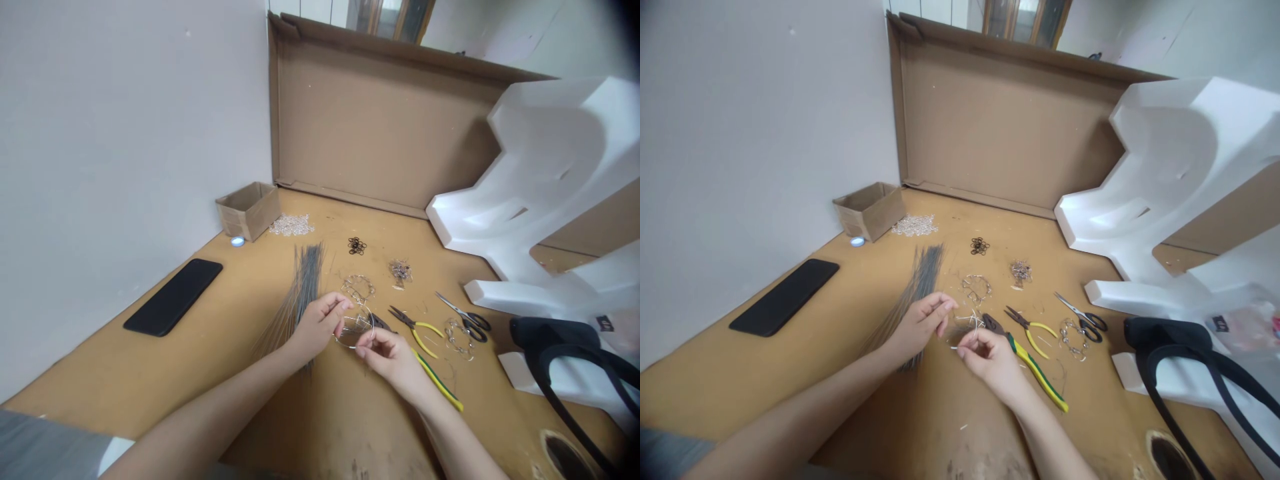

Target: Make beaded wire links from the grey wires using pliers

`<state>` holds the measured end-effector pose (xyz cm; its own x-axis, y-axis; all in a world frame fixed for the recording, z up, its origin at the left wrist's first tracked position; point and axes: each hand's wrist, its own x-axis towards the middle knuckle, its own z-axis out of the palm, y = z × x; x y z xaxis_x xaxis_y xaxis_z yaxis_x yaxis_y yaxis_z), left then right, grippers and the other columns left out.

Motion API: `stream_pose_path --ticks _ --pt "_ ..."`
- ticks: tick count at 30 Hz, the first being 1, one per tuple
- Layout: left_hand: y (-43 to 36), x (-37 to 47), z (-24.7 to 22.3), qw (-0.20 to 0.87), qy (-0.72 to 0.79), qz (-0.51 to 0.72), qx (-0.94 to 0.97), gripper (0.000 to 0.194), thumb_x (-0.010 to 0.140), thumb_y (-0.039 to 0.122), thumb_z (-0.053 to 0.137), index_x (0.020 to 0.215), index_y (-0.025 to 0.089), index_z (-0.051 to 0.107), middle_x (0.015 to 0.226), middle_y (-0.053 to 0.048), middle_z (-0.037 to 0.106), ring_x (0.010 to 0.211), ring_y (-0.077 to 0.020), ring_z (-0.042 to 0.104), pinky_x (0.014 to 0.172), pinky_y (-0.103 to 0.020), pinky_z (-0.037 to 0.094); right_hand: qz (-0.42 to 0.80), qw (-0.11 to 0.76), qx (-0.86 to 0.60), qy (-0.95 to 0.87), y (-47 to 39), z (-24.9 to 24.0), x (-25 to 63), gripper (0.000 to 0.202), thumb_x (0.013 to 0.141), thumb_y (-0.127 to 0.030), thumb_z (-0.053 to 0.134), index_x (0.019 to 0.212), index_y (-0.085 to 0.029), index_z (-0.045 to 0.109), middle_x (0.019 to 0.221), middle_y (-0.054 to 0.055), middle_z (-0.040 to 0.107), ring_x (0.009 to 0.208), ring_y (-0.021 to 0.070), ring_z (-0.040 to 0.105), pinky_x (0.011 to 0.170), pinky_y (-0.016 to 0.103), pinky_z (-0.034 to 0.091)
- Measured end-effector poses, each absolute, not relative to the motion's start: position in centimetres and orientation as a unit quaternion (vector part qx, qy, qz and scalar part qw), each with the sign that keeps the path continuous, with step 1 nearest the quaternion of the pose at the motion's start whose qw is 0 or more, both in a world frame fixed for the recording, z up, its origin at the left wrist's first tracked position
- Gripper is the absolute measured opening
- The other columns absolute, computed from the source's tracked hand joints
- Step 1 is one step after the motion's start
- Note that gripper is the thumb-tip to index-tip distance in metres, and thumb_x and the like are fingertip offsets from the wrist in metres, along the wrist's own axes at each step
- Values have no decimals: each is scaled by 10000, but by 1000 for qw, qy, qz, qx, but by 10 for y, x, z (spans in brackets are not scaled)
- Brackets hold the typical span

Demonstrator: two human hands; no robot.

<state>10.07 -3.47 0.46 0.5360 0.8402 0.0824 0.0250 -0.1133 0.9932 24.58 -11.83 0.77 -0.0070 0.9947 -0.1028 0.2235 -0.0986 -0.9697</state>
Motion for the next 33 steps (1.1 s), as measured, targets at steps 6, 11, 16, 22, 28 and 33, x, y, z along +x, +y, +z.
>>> stream_pose_path --ticks 6,11,16,22,28,33 --pt "-36 100 6 566 329 353 668 261 837 395 394 783 170 513 432 74 407 434 -80 371 505 -202 325 476 404 -569 -536 -119 5 248 159 716 -321 599 690 -170 555 618 -21 510 536 89 415 506 216 340" --pt "-38 100 8 557 331 358 672 268 836 392 395 787 165 529 441 70 413 443 -83 381 507 -202 324 483 404 -565 -533 -120 5 248 146 710 -305 603 687 -172 548 609 -29 495 533 87 407 506 212 329" --pt "-38 100 7 552 331 353 679 270 842 385 391 782 160 529 442 73 406 440 -79 377 507 -199 324 486 405 -567 -527 -120 7 246 163 693 -311 613 669 -167 541 596 -32 490 521 85 401 498 211 319" --pt "-38 100 6 553 323 349 685 267 849 384 386 795 161 523 443 74 414 438 -77 387 511 -199 329 491 404 -566 -525 -120 4 247 133 706 -286 593 678 -169 537 597 -29 497 515 84 417 494 212 341" --pt "-35 99 8 573 312 332 681 258 846 383 391 790 160 509 418 83 392 425 -75 370 515 -195 331 505 406 -559 -517 -120 6 257 97 715 -239 578 682 -170 518 576 -32 522 504 79 437 497 206 365" --pt "-32 98 6 610 276 273 691 266 848 370 384 831 150 532 425 75 417 424 -72 369 513 -193 318 532 401 -553 -500 -120 10 267 94 692 -210 592 675 -166 511 579 -22 556 533 96 518 479 199 396"
